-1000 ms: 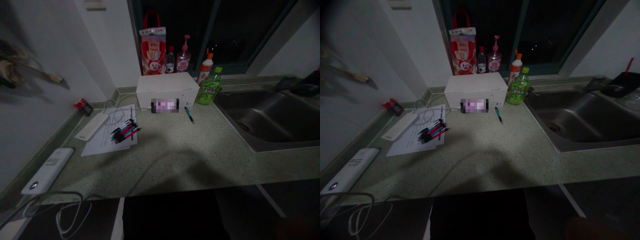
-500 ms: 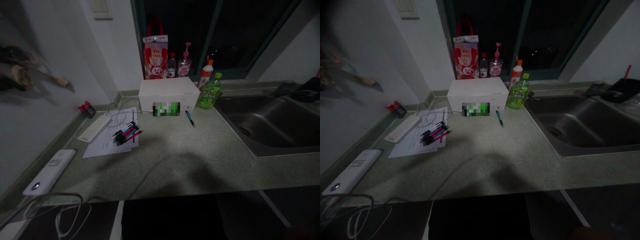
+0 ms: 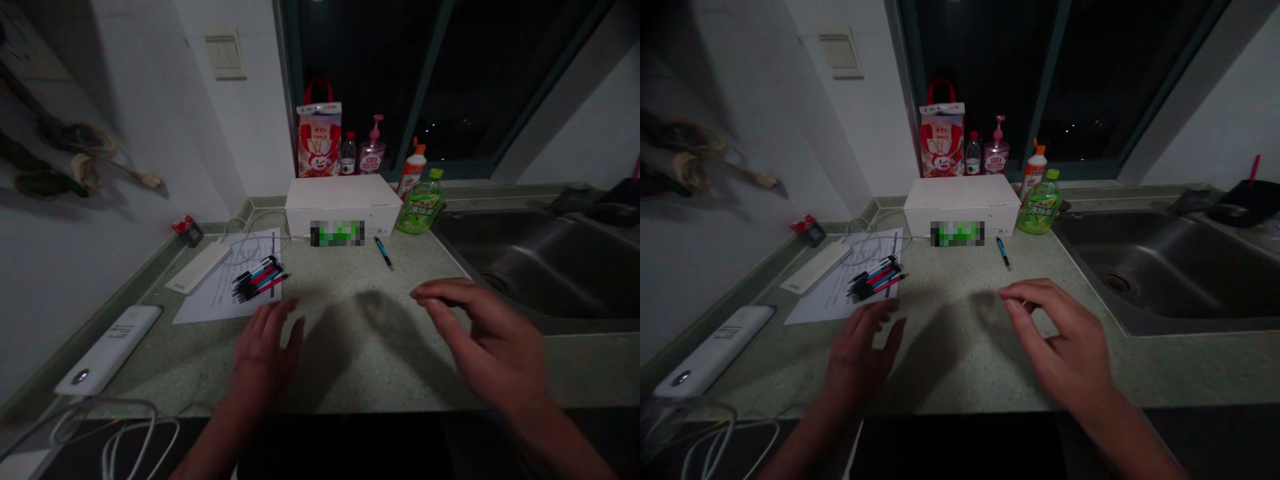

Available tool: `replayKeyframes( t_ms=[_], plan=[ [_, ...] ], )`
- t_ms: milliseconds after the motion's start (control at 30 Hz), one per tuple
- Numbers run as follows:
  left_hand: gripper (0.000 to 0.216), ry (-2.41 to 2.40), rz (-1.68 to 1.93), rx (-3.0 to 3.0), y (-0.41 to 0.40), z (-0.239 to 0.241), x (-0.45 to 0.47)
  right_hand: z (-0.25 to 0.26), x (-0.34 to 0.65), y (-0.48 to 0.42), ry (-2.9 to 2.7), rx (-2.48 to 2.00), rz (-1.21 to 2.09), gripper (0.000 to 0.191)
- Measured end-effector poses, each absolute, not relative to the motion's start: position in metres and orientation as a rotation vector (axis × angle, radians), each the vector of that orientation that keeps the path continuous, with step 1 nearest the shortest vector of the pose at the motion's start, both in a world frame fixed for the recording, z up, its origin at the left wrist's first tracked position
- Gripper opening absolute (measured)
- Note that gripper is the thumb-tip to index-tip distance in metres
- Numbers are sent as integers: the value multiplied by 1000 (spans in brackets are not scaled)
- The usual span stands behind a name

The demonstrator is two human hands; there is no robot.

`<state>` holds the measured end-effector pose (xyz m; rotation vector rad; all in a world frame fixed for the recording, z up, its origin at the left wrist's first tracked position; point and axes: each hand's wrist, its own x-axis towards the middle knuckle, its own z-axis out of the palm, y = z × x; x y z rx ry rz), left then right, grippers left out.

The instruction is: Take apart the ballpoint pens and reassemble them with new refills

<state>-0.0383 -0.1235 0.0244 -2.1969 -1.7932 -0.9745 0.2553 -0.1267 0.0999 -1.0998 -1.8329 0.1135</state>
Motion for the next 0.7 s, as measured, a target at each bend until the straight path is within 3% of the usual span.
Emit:
replayKeyframes(
  t_ms=[167,333,533,633,700],
  plan=[
    [24,-2114,-283,-1990,-75,31,-77,49,243,-92,-1976,-1116,321,14],
    [28,-2223,109,-2018,-51,31,-94,30,238,-75,-2070,-1132,385,18],
    [31,-2165,173,-2084,-44,23,-96,31,217,-57,-2251,-1089,369,14],
    [26,-2115,69,-2181,-43,23,-84,34,201,-47,-2345,-1090,298,11],
    [25,-2094,-65,-2275,-40,26,-64,37,189,-38,-2409,-1060,191,19]
  ],
)
